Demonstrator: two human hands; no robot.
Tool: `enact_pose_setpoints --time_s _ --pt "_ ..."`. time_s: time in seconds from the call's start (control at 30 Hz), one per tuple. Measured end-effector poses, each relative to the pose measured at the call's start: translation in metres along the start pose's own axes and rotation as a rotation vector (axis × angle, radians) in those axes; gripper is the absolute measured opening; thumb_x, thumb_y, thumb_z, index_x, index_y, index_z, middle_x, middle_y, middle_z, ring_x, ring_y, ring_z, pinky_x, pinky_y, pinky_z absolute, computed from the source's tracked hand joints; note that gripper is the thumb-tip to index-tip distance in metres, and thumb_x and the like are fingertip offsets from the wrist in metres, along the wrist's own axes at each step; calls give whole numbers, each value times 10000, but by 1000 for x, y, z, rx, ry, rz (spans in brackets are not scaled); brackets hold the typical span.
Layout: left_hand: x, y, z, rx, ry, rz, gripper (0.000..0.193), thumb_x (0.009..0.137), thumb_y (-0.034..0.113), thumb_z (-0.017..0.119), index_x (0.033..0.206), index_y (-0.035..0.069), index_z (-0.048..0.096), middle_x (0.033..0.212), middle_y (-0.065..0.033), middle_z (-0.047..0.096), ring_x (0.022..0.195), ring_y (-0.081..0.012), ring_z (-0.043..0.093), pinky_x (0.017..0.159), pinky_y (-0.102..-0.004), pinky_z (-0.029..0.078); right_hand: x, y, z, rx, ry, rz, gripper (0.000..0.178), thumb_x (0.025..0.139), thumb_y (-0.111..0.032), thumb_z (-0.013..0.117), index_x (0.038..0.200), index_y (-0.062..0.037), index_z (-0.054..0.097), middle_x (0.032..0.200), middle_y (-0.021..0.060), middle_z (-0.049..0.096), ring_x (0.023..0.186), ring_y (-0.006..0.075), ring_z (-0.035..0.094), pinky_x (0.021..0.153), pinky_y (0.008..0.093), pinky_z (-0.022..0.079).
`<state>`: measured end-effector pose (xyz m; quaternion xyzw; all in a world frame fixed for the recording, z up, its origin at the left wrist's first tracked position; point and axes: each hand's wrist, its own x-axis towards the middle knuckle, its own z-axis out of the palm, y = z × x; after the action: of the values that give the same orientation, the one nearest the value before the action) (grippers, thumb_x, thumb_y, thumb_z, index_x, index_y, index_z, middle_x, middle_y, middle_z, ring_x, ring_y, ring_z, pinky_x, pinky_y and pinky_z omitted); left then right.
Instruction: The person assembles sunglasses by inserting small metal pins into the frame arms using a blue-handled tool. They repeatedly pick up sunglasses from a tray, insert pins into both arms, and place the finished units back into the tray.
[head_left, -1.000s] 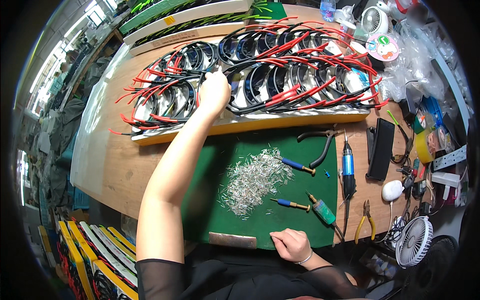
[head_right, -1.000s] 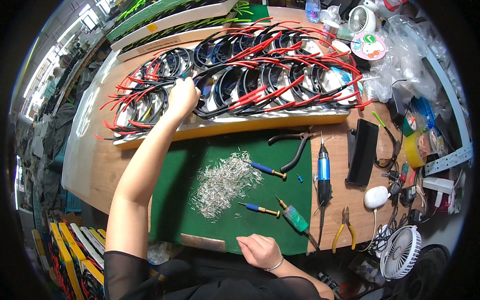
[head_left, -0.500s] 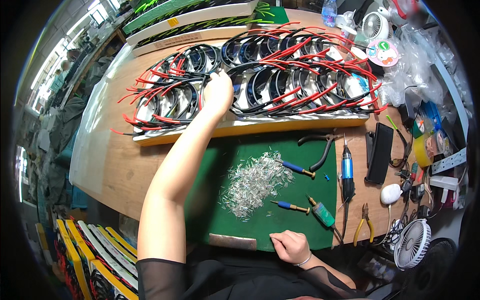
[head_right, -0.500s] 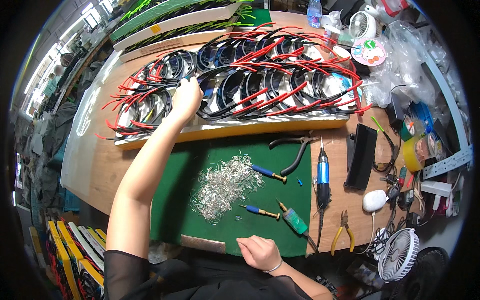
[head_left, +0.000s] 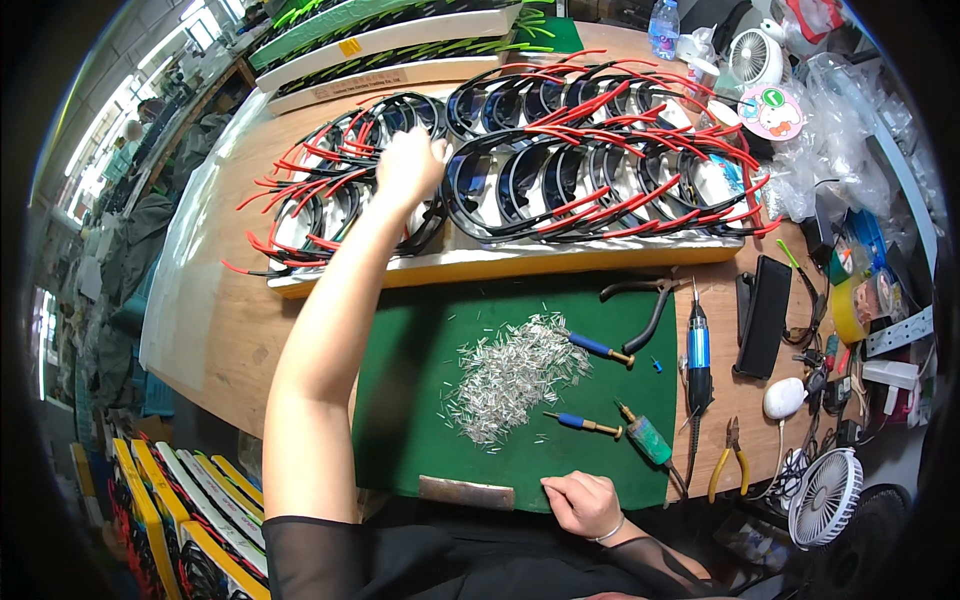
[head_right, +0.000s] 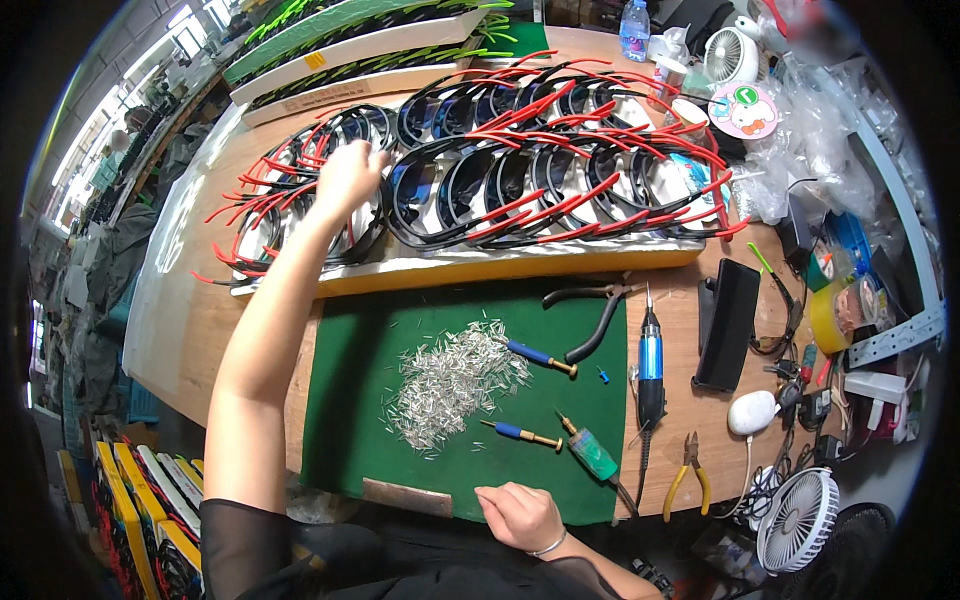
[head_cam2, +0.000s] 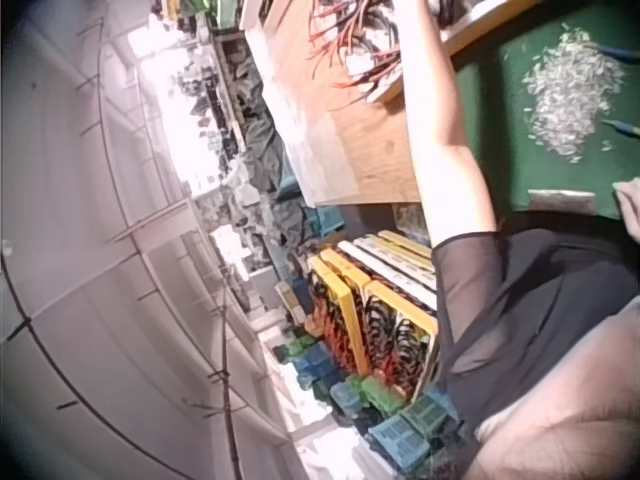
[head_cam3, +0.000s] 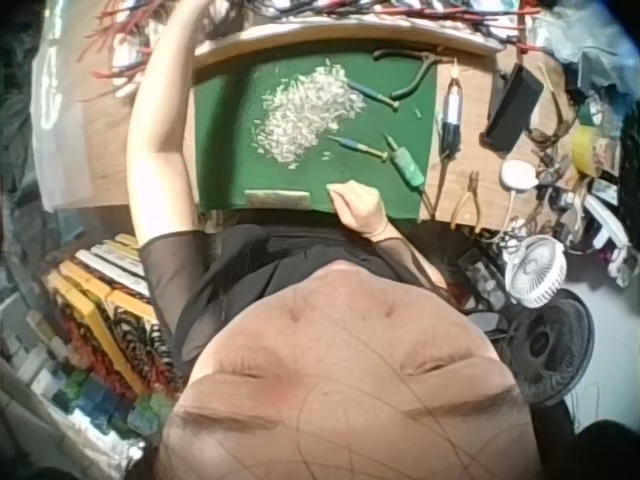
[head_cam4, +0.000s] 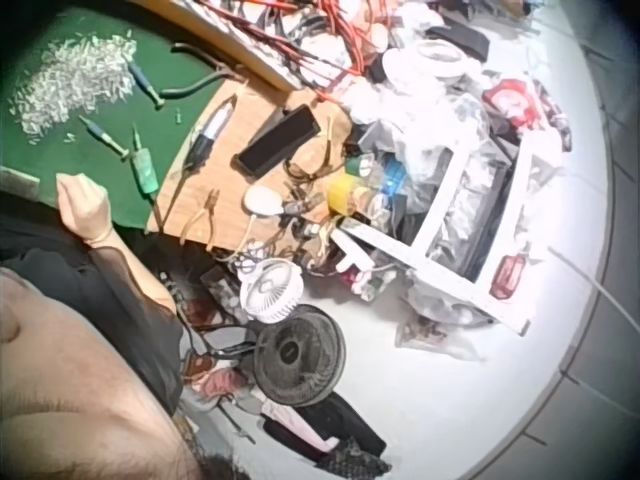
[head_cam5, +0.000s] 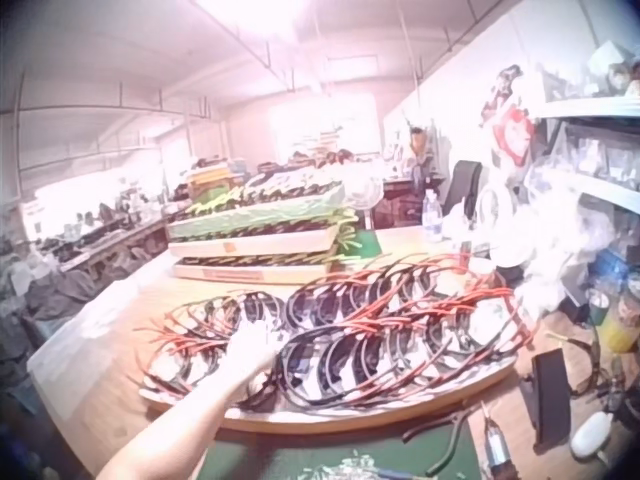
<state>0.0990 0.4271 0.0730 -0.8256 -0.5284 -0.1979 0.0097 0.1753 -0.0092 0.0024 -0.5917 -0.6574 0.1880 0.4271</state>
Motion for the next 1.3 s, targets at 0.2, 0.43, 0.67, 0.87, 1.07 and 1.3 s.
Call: enact_pose_setpoints --time_s 0.2,0.43,0.67,0.87,1.07,1.3 --pt "39 -20 14 45 46 42 243 767 226 535 831 2 603 875 -204 613 857 -334 598 766 -414 477 0 4 0 10 0 -27 142 682 -3 658 813 -27 608 587 52 532 494 198 552 442 286 448" --pt "55 -8 36 184 -161 -182 318 717 282 663 905 27 640 935 -181 636 896 -311 619 756 -422 483 24 -13 -8 54 13 42 115 675 16 648 782 -22 629 561 64 556 452 194 542 408 282 423" --pt "67 -30 12 8 259 -184 237 815 239 522 858 41 645 862 -173 637 846 -332 612 732 -421 468 3 0 -2 49 1 54 148 677 1 655 816 -35 618 592 58 555 488 197 555 437 287 441" --pt "45 -93 -71 -488 532 110 274 826 269 561 975 46 620 826 -151 634 751 -292 603 686 -349 447 0 -4 5 23 16 12 126 687 0 649 801 -37 613 615 61 565 500 206 557 456 289 450" --pt "-117 -61 -166 -477 351 319 204 811 21 550 1010 -8 587 852 -146 601 780 -236 590 718 -292 445 -7 3 4 -117 107 -55 114 693 3 635 796 -34 606 606 73 559 487 217 545 450 299 442" --pt "-329 -117 -169 -101 72 168 196 706 19 635 899 50 618 829 -98 605 806 -270 563 714 -345 454 -2 -10 17 -128 71 -26 70 722 45 594 779 4 601 629 116 553 516 235 539 472 304 427"
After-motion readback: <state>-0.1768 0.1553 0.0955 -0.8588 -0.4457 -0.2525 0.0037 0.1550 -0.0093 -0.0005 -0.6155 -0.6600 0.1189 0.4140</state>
